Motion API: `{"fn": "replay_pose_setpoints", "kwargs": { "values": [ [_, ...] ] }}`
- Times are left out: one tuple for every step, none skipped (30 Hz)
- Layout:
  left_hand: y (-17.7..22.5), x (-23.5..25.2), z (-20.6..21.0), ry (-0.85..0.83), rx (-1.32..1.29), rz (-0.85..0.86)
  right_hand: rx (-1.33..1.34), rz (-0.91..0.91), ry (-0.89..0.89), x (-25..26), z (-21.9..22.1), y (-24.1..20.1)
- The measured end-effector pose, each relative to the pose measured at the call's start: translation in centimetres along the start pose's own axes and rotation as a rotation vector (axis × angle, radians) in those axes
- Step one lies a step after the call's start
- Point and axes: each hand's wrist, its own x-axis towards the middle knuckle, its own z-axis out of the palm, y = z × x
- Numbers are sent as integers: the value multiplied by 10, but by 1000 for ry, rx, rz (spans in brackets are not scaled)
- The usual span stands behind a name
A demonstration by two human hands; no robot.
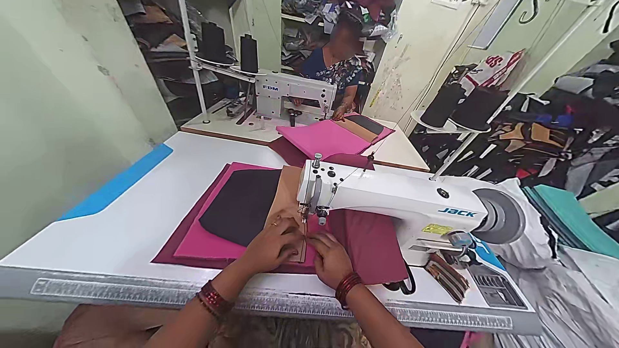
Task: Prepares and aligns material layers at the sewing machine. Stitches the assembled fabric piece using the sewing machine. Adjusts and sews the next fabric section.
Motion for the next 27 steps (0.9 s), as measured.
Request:
{"fn": "replay_pose_setpoints", "kwargs": {
  "values": [
    [0,0,1,21,4,15,-28,-34,26,-2,3,1],
    [0,0,2,49,14,37,-71,-59,31,-3,4,1],
    [1,0,4,85,40,71,-122,-79,35,-4,6,0],
    [0,0,7,116,73,105,-180,-95,50,-4,9,-2],
    [0,0,9,130,100,124,-229,-99,59,-3,11,-5],
    [0,1,9,128,116,126,-273,-99,68,-2,13,-7],
    [1,2,9,111,117,111,-300,-95,72,0,15,-9],
    [2,3,9,94,121,93,-319,-90,73,1,17,-10],
    [3,6,8,83,123,75,-332,-78,68,3,17,-10],
    [3,8,7,81,125,62,-338,-65,61,6,17,-11],
    [2,11,7,80,123,51,-341,-51,54,10,16,-11],
    [1,13,7,82,123,47,-342,-35,48,12,16,-11],
    [-1,15,7,88,130,48,-351,-29,58,14,17,-11],
    [-2,18,7,86,139,48,-362,-24,69,16,19,-10],
    [-3,20,6,89,147,51,-364,-11,70,18,20,-10],
    [-5,22,6,92,149,51,-362,7,69,21,21,-10],
    [-7,24,6,99,148,52,-366,24,75,24,22,-10],
    [-9,27,7,104,146,50,-378,37,88,26,23,-10],
    [-11,29,8,113,145,46,-392,46,111,29,25,-9],
    [-12,31,8,118,143,40,-382,67,117,31,26,-9],
    [-13,32,9,121,140,31,-360,100,107,32,25,-9],
    [-14,34,8,121,129,16,-346,119,109,34,25,-8],
    [-15,36,6,116,108,-5,-332,130,114,36,25,-7],
    [-15,38,4,102,81,-28,-314,143,112,37,24,-6],
    [-16,39,4,100,76,-40,-307,152,111,38,25,-5],
    [-16,40,4,101,79,-48,-301,164,102,38,25,-5],
    [-18,39,6,116,88,-39,-289,183,85,37,24,-6]
  ]
}}
